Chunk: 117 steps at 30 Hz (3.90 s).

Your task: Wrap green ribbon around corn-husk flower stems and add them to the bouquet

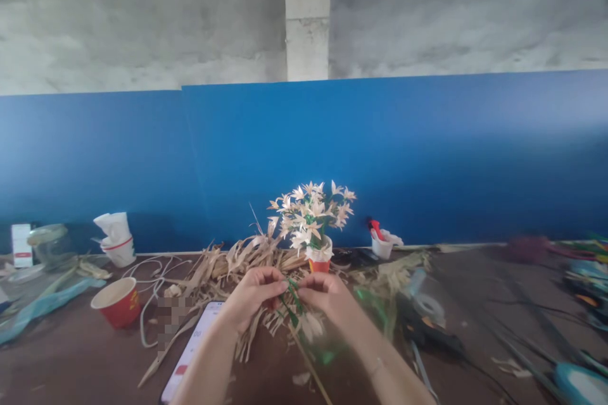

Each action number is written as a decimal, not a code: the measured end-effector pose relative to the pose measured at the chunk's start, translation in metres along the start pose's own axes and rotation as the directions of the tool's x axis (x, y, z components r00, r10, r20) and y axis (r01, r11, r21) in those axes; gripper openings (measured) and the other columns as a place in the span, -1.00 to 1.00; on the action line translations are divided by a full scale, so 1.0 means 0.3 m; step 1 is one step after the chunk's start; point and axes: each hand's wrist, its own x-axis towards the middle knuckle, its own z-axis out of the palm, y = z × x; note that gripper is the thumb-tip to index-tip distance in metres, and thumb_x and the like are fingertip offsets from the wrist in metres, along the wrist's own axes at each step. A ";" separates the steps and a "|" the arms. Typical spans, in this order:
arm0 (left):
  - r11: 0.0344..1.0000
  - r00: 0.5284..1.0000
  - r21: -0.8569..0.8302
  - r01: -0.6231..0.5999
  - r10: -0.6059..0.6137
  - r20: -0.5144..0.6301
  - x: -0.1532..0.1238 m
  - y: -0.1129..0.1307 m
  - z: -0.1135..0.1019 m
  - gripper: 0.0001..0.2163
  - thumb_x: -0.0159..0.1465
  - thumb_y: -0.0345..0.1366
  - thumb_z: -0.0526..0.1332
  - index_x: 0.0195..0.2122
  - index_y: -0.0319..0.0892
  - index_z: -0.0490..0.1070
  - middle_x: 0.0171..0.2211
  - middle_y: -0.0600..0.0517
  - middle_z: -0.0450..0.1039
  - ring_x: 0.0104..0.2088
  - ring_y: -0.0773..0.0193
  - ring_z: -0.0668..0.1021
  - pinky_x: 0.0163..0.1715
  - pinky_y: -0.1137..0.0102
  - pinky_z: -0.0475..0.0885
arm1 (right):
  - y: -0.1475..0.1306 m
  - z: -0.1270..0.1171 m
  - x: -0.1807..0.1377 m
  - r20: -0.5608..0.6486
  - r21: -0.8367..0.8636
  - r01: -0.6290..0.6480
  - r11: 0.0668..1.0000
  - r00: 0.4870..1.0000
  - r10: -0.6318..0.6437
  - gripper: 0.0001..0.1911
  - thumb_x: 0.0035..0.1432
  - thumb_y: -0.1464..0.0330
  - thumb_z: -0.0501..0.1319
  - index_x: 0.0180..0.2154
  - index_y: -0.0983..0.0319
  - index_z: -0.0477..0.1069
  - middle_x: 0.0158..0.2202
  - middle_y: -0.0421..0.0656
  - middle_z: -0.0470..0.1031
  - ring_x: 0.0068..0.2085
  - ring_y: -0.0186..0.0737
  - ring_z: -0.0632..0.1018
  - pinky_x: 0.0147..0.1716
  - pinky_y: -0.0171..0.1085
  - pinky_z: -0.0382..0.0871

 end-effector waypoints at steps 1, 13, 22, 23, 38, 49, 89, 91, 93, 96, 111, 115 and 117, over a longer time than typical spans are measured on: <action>1.000 1.000 0.003 -0.001 0.001 -0.005 0.002 -0.003 -0.001 -0.78 -0.08 -0.24 0.37 -0.58 -0.25 0.37 -0.74 0.17 0.31 -0.73 0.50 0.32 -0.70 0.57 0.18 | 0.002 0.001 -0.001 -0.003 -0.001 0.006 1.000 1.000 -0.006 -0.81 -0.18 0.30 0.35 -0.47 0.27 0.48 -0.54 -0.23 0.45 -0.48 -0.36 0.41 -0.41 -0.35 0.26; 0.998 0.999 0.051 -0.039 0.041 -0.034 0.006 -0.002 0.001 -0.78 -0.05 -0.23 0.35 -0.59 -0.24 0.36 -0.74 0.16 0.31 -0.73 0.48 0.33 -0.69 0.56 0.20 | -0.012 -0.001 -0.019 0.012 -0.235 0.125 0.964 0.992 -0.125 -0.92 -0.13 0.41 0.25 -0.47 0.26 0.48 -0.52 -0.20 0.49 -0.49 -0.32 0.41 -0.51 -0.36 0.24; 0.996 0.998 0.082 -0.031 0.036 -0.058 0.008 -0.004 0.009 -0.79 -0.05 -0.24 0.35 -0.62 -0.24 0.37 -0.79 0.16 0.30 -0.76 0.47 0.32 -0.74 0.57 0.14 | -0.029 -0.001 -0.027 0.017 -0.323 0.164 0.932 0.986 -0.168 -0.94 -0.10 0.43 0.22 -0.49 0.24 0.46 -0.52 -0.22 0.48 -0.48 -0.31 0.42 -0.48 -0.35 0.25; 0.996 0.998 0.080 -0.034 0.039 -0.053 0.008 -0.004 0.010 -0.80 -0.05 -0.25 0.35 -0.61 -0.24 0.37 -0.79 0.15 0.30 -0.76 0.48 0.32 -0.74 0.56 0.14 | -0.032 -0.002 -0.029 0.022 -0.334 0.167 0.928 0.985 -0.169 -0.94 -0.11 0.43 0.22 -0.49 0.24 0.47 -0.52 -0.21 0.48 -0.47 -0.30 0.43 -0.47 -0.35 0.26; 0.998 0.986 0.017 -0.054 0.056 -0.155 0.020 -0.020 0.057 -0.80 -0.11 -0.25 0.35 -0.65 -0.23 0.36 -0.76 0.16 0.30 -0.74 0.44 0.33 -0.72 0.53 0.18 | -0.019 0.074 -0.072 -0.064 -0.814 0.335 0.474 0.760 -0.646 -0.83 -0.03 0.49 0.18 -0.31 0.19 0.40 -0.44 -0.19 0.49 -0.33 -0.19 0.46 0.02 -0.04 0.00; 0.995 0.988 -0.093 -0.032 0.017 -0.153 0.030 -0.040 0.059 -0.77 -0.11 -0.24 0.38 -0.63 -0.25 0.36 -0.74 0.13 0.34 -0.73 0.44 0.37 -0.73 0.54 0.21 | 0.005 0.074 -0.066 -0.062 -0.874 0.352 0.335 0.603 -0.796 -0.84 0.08 0.50 0.13 -0.44 0.16 0.42 -0.49 -0.26 0.46 -0.34 -0.30 0.43 0.11 -0.10 -0.12; 0.990 0.985 -0.040 -0.134 0.137 0.108 -0.030 0.020 0.049 -0.77 -0.05 -0.23 0.38 -0.54 -0.26 0.38 -0.65 0.10 0.40 -0.65 0.42 0.43 -0.64 0.53 0.31 | -0.077 -0.014 -0.057 0.225 0.234 -0.200 0.951 0.963 0.147 -0.85 -0.20 0.37 0.37 -0.55 0.35 0.52 -0.59 -0.13 0.53 -0.56 -0.38 0.48 -0.52 -0.40 0.30; 0.989 0.986 -0.025 -0.142 0.144 0.088 -0.029 0.019 0.046 -0.78 -0.04 -0.23 0.36 -0.54 -0.26 0.37 -0.65 0.10 0.40 -0.66 0.42 0.42 -0.64 0.52 0.32 | -0.074 -0.016 -0.058 0.180 0.255 -0.202 0.946 0.971 0.159 -0.81 -0.16 0.32 0.36 -0.51 0.34 0.53 -0.56 -0.13 0.54 -0.51 -0.35 0.51 -0.46 -0.39 0.33; 0.989 0.986 -0.018 -0.148 0.149 0.068 -0.027 0.018 0.043 -0.79 -0.02 -0.24 0.35 -0.54 -0.26 0.37 -0.66 0.10 0.40 -0.66 0.43 0.41 -0.64 0.52 0.32 | -0.071 -0.016 -0.057 0.132 0.281 -0.209 0.937 0.975 0.178 -0.81 -0.17 0.31 0.37 -0.50 0.32 0.53 -0.55 -0.14 0.55 -0.48 -0.34 0.53 -0.40 -0.38 0.36; 0.989 0.989 -0.035 -0.140 0.142 0.046 -0.023 0.018 0.041 -0.79 -0.04 -0.25 0.36 -0.56 -0.25 0.36 -0.65 0.10 0.41 -0.68 0.44 0.40 -0.65 0.53 0.31 | -0.070 -0.016 -0.058 0.087 0.302 -0.219 0.928 0.976 0.202 -0.81 -0.21 0.32 0.40 -0.50 0.30 0.52 -0.53 -0.16 0.55 -0.47 -0.33 0.53 -0.37 -0.37 0.37; 0.993 0.991 -0.035 -0.109 0.111 0.070 -0.025 0.022 0.042 -0.78 -0.07 -0.25 0.37 -0.57 -0.26 0.36 -0.69 0.13 0.36 -0.70 0.45 0.38 -0.68 0.54 0.29 | -0.045 -0.025 -0.043 0.204 0.176 -0.169 0.970 0.970 0.132 -0.72 -0.21 0.29 0.39 -0.39 0.30 0.52 -0.50 -0.15 0.55 -0.44 -0.33 0.52 -0.34 -0.32 0.34; 0.993 0.991 0.000 -0.122 0.122 0.051 -0.024 0.021 0.046 -0.77 -0.07 -0.24 0.38 -0.56 -0.26 0.37 -0.70 0.12 0.38 -0.70 0.44 0.39 -0.67 0.54 0.29 | -0.049 -0.013 -0.047 0.134 0.100 -0.056 0.993 0.990 0.042 -0.79 -0.17 0.30 0.38 -0.43 0.27 0.51 -0.49 -0.17 0.55 -0.44 -0.34 0.51 -0.36 -0.34 0.33; 0.993 0.991 0.000 -0.119 0.119 0.057 -0.026 0.022 0.049 -0.76 -0.08 -0.23 0.39 -0.56 -0.26 0.38 -0.71 0.12 0.38 -0.70 0.44 0.40 -0.67 0.53 0.29 | -0.058 -0.011 -0.050 0.163 0.118 -0.064 0.991 0.986 0.044 -0.82 -0.14 0.30 0.36 -0.47 0.29 0.50 -0.53 -0.19 0.52 -0.50 -0.38 0.47 -0.43 -0.36 0.30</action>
